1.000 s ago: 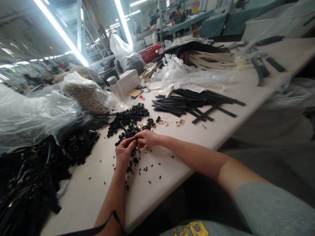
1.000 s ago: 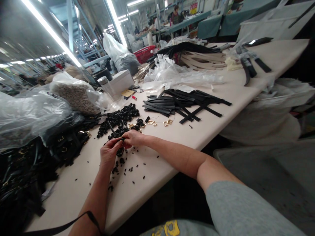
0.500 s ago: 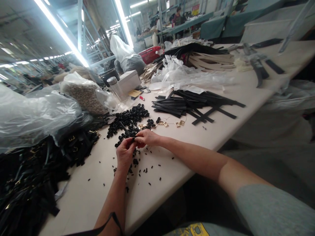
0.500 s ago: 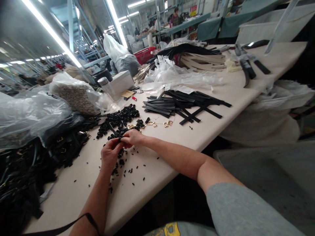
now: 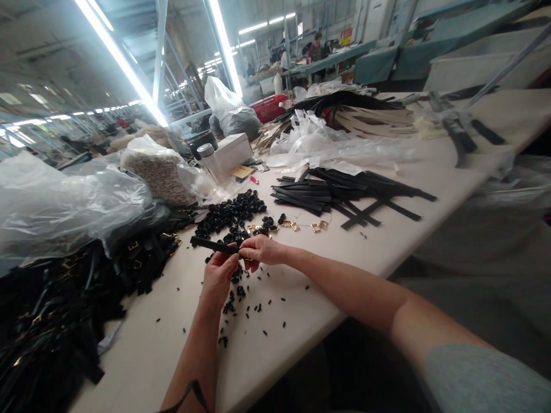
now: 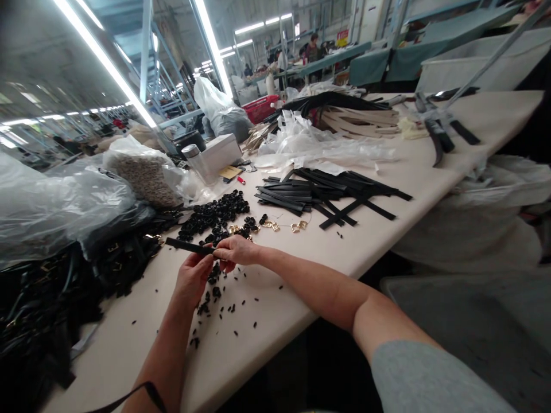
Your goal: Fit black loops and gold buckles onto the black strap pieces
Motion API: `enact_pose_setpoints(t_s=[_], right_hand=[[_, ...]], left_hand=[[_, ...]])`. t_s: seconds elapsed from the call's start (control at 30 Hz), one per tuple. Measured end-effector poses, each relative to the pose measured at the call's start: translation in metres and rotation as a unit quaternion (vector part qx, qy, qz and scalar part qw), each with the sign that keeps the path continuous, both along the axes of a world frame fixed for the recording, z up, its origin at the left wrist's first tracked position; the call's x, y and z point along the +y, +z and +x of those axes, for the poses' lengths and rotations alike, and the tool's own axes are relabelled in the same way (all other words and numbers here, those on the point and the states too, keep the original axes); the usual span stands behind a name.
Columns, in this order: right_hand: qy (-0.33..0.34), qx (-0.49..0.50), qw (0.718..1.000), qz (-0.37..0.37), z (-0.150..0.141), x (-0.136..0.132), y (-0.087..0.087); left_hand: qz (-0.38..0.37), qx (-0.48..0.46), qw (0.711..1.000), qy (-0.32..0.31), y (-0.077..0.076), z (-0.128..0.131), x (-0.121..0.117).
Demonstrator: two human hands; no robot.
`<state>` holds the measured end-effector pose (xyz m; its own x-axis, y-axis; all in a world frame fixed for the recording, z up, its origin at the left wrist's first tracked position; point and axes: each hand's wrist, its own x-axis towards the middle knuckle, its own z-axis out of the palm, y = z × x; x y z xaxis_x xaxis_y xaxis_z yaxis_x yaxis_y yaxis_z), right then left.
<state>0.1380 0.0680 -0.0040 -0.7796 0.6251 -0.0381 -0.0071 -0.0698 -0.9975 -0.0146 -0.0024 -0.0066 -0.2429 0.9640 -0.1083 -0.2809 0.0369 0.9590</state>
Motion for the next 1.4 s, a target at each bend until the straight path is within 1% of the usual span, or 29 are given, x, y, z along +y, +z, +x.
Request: enact_pose_setpoints(t_s=[0.07, 0.13, 0.23, 0.37, 0.5, 0.57, 0.73, 0.83, 0.93, 1.1, 1.2, 1.27, 1.4], right_hand=[[0.028, 0.000, 1.000, -0.013, 0.001, 0.000, 0.001], [0.036, -0.007, 0.999, -0.021, 0.003, 0.000, 0.004], [0.022, -0.037, 0.999, -0.022, 0.004, -0.002, 0.008], [0.015, -0.084, 0.996, -0.016, 0.004, -0.004, 0.013], [-0.012, -0.094, 0.995, 0.036, 0.005, -0.005, 0.015], [-0.028, -0.095, 0.993, 0.056, 0.005, -0.004, 0.015], [-0.048, -0.116, 0.987, 0.105, 0.004, -0.004, 0.013], [-0.066, -0.123, 0.981, 0.132, 0.003, -0.004, 0.009], [-0.082, -0.131, 0.977, 0.150, 0.002, -0.003, 0.005], [-0.092, -0.126, 0.979, 0.130, 0.001, -0.005, 0.005], [-0.091, -0.111, 0.983, 0.112, 0.001, -0.006, 0.006], [-0.086, -0.100, 0.985, 0.114, 0.001, -0.006, 0.007], [-0.099, -0.103, 0.982, 0.122, 0.002, -0.008, 0.007]], left_hand=[[-0.010, 0.015, 1.000, -0.017, 0.002, -0.002, -0.002], [-0.005, 0.032, 0.999, -0.025, 0.002, -0.002, -0.003], [0.004, 0.037, 0.999, -0.013, 0.000, -0.001, -0.002], [-0.011, 0.022, 1.000, 0.014, -0.004, 0.003, 0.000], [-0.006, 0.012, 0.999, 0.031, -0.002, 0.005, 0.000], [-0.004, -0.008, 0.999, 0.044, 0.001, 0.004, 0.000], [-0.026, -0.079, 0.990, 0.110, 0.004, 0.000, 0.003], [-0.044, -0.087, 0.990, 0.105, 0.003, 0.002, 0.004], [-0.041, -0.076, 0.991, 0.102, 0.002, 0.007, 0.003], [-0.038, -0.067, 0.990, 0.116, 0.001, 0.009, 0.002], [-0.035, -0.047, 0.993, 0.106, 0.000, 0.008, 0.002], [-0.041, -0.038, 0.994, 0.092, -0.001, 0.008, 0.003], [-0.048, -0.052, 0.993, 0.090, 0.001, 0.010, 0.004]])
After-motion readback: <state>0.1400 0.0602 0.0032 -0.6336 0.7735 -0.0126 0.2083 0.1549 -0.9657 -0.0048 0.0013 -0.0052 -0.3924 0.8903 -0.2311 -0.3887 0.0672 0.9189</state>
